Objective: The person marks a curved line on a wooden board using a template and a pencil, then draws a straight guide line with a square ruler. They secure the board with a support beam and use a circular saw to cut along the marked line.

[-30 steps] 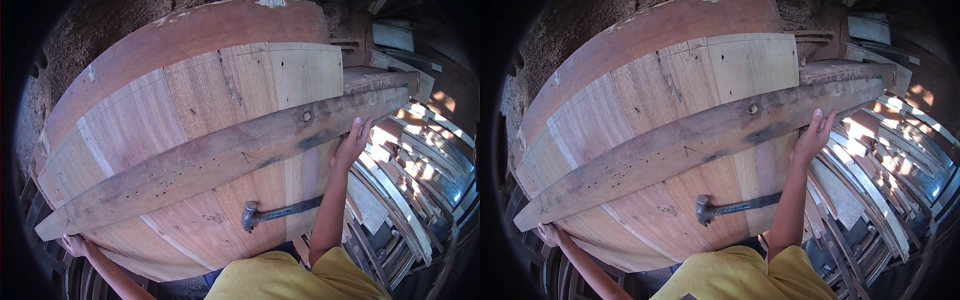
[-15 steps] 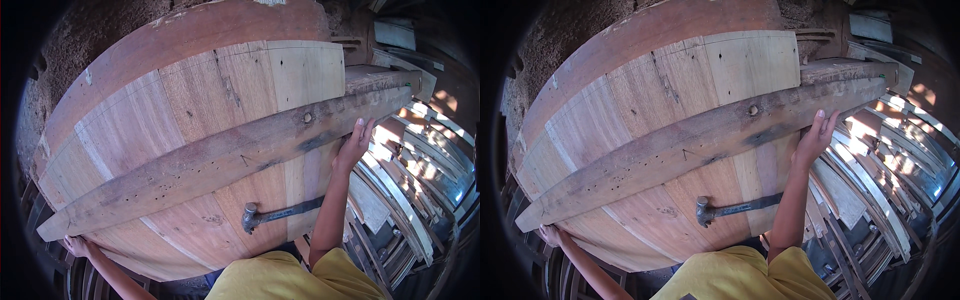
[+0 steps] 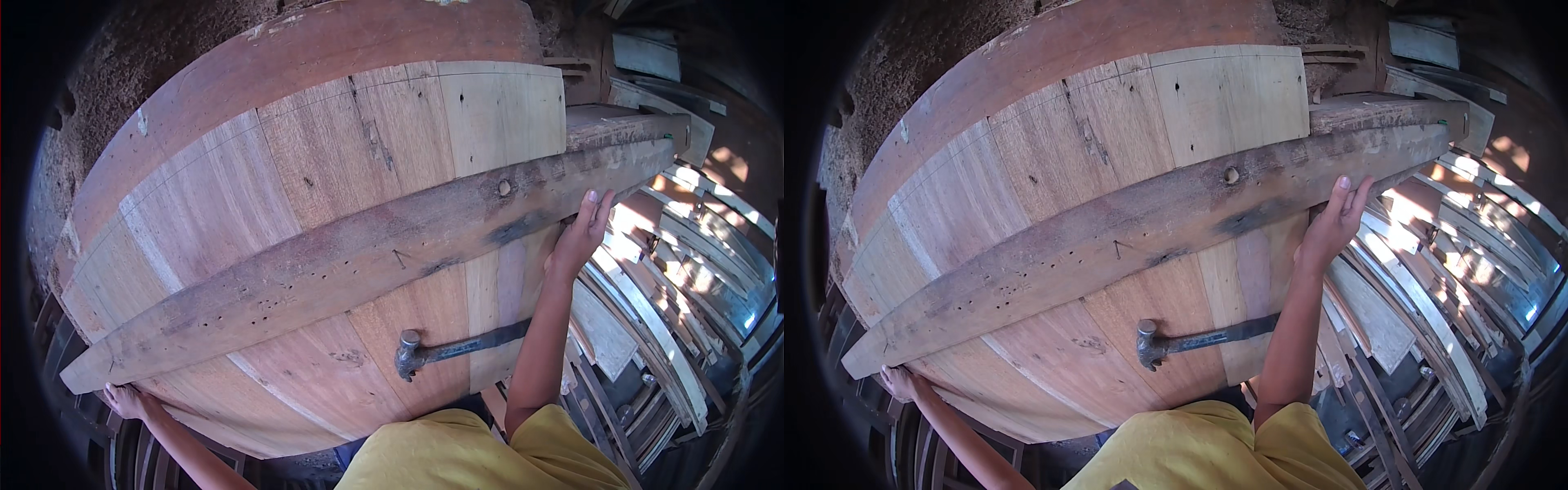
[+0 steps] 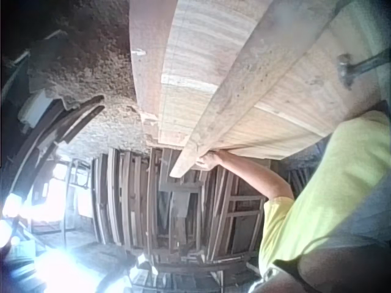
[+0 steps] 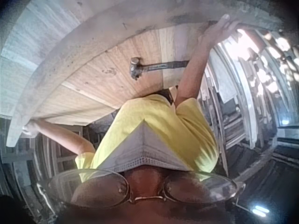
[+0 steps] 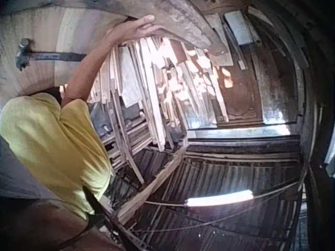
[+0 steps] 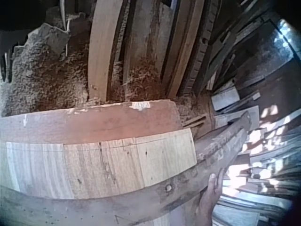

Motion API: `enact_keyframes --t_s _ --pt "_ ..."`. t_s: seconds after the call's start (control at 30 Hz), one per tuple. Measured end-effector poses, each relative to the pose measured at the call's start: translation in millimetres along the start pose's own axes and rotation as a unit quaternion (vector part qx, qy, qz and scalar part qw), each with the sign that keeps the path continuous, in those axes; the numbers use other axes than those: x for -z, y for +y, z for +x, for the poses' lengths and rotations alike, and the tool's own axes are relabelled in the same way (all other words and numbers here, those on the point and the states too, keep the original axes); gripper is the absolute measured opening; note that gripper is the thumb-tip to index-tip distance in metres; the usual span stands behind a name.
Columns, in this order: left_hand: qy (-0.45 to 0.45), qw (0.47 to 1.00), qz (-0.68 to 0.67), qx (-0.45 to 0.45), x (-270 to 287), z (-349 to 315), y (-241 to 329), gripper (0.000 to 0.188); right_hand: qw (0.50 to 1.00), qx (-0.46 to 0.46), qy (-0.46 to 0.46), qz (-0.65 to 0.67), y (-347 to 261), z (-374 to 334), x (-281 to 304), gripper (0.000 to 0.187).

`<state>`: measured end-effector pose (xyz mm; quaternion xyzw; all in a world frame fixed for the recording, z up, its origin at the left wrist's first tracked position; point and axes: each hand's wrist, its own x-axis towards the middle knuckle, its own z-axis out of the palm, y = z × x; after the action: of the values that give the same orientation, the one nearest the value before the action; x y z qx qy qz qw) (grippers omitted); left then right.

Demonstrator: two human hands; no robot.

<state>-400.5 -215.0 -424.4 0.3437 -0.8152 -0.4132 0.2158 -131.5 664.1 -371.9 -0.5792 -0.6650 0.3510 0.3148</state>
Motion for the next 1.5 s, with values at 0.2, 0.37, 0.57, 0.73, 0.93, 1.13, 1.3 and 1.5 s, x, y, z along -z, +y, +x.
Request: enact_keyframes --t_s 0.2,0.37,0.57,0.73,0.93,1.13,1.3,1.5 --pt "0.002 0.999 0.033 -0.019 -4 2 -9 0.049 1.0 0.001 0.001 0.003 0 0 2 0.083" --pt "-0.024 0.998 -0.063 -0.017 21 39 -31 0.048 1.0 -0.009 -0.007 0.012 -1 0 -3 0.083" --pt "-0.007 1.0 -0.015 -0.009 6 14 -20 0.047 1.0 -0.009 -0.002 0.024 0 0 1 0.082" --pt "-0.003 0.999 0.027 -0.019 0 -1 -6 0.047 1.0 -0.012 -0.003 0.023 -2 -1 0 0.082" --pt "-0.02 0.998 -0.058 -0.003 13 22 -19 0.047 1.0 -0.012 -0.003 0.021 2 1 -1 0.083" --pt "0.006 0.999 -0.029 -0.018 6 5 -6 0.047 1.0 -0.012 0.001 0.015 4 1 2 0.077" --pt "0.027 0.999 -0.023 -0.037 1 -3 3 0.047 1.0 0.005 -0.011 0.022 4 5 4 0.077" --pt "0.151 0.96 0.195 -0.13 -10 -72 66 0.048 1.0 0.008 -0.018 0.013 7 7 3 0.074"
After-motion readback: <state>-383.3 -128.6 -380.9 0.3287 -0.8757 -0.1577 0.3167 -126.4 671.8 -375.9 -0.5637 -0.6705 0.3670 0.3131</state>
